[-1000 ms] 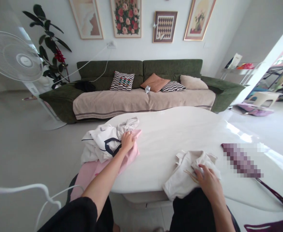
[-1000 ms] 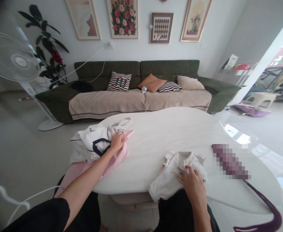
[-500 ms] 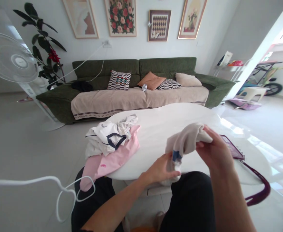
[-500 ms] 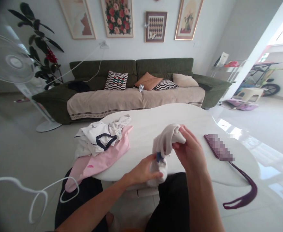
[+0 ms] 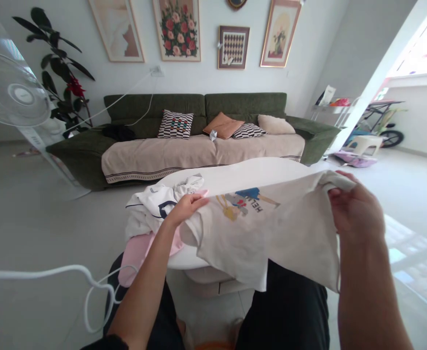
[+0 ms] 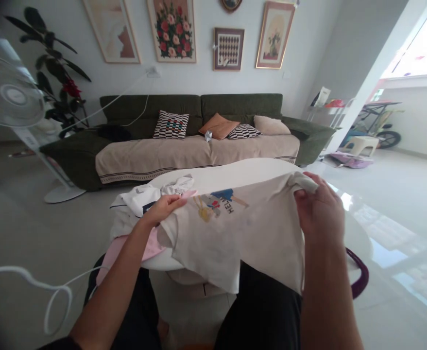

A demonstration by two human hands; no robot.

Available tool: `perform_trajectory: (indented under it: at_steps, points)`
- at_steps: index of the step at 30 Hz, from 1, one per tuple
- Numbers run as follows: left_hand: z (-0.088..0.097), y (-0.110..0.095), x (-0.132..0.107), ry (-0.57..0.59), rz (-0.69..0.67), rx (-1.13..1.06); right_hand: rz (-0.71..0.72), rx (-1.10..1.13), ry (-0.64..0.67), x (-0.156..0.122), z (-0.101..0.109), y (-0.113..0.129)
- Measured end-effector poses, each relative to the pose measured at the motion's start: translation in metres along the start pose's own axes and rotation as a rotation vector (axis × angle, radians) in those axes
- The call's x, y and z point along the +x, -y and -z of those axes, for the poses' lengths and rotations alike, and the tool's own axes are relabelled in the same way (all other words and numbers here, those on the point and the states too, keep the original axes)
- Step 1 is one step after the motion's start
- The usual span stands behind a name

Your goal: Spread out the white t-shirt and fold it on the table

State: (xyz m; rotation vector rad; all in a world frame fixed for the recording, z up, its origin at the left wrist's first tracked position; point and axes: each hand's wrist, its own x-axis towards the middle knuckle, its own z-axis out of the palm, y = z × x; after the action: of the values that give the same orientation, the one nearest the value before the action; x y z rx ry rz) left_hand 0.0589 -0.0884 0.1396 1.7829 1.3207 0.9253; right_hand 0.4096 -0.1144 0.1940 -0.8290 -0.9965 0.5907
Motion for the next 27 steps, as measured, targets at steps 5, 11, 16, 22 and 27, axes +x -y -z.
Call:
perform_trajectory:
  at_steps: [5,11,16,22,27]
  points:
    - [-0.016,0.009,0.030,-0.491,-0.149,0.479,0.176,-0.835,-0.017,-0.014,-0.010,-0.041]
    - [-0.076,0.068,0.011,0.010,-0.057,0.594,0.027,-1.049,0.829,-0.093,-0.029,-0.116]
    - [-0.104,0.107,-0.017,0.069,-0.072,0.552,-0.016,-1.217,1.063,-0.164,-0.061,-0.149]
    - [-0.099,0.140,-0.015,-0.177,-0.028,0.337,-0.107,-1.102,1.227,-0.092,-0.065,-0.124]
    - [-0.102,0.142,-0.012,-0.227,0.006,0.291,-0.127,-1.151,0.942,0.041,-0.047,-0.095]
